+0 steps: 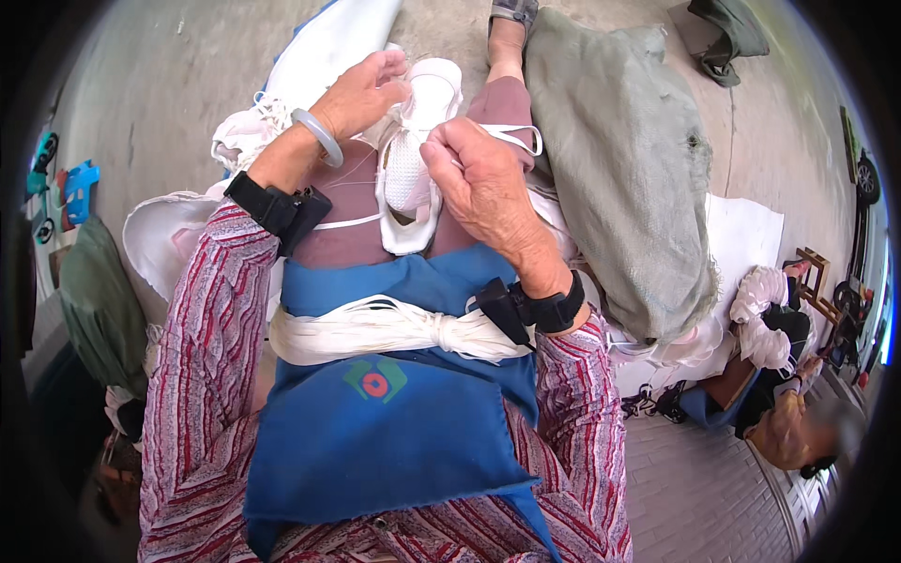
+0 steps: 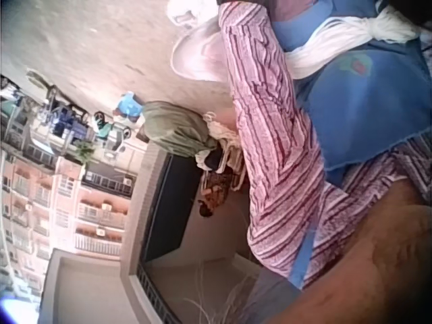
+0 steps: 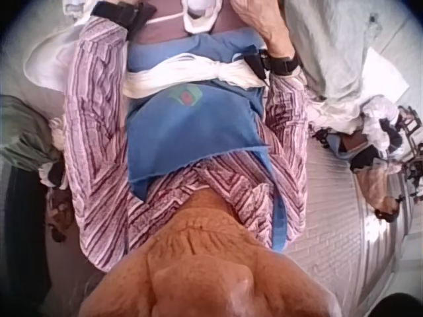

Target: The recorder is lacing shoelaces through several pairs of white and pink athletic shoes while sitting in a workshop area.

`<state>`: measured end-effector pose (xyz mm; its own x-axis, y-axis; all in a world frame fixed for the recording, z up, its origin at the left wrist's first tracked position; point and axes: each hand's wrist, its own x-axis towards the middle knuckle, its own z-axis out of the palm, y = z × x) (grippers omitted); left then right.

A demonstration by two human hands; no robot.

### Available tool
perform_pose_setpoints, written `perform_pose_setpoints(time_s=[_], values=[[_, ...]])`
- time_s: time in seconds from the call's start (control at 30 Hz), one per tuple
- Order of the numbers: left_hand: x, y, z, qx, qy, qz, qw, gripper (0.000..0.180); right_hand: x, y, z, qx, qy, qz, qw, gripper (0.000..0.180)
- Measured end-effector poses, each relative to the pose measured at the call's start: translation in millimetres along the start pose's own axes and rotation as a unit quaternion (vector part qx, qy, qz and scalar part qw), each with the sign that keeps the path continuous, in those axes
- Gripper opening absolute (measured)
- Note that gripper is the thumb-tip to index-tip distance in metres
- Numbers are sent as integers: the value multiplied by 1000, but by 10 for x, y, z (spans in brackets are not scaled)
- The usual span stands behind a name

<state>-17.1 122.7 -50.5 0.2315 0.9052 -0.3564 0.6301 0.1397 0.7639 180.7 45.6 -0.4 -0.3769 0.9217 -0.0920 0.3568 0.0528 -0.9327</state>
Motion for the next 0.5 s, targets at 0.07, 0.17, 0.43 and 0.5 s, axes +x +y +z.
perform_pose_setpoints(time_s=[0.07,0.17,0.43,0.5], values=[[158,166,-28,-93,-59,-79,991,74,153,136,88,-87,107,-133,981,12],[403,-81,117,-124,-101,-108,981,68,330,170,298,18,160,-146,976,11],[350,122,-44,-132,-118,-114,978,52,126,119,201,80,75,22,994,24],[323,130,-44,-145,-103,-119,977,47,-45,20,-25,49,52,47,996,24]])
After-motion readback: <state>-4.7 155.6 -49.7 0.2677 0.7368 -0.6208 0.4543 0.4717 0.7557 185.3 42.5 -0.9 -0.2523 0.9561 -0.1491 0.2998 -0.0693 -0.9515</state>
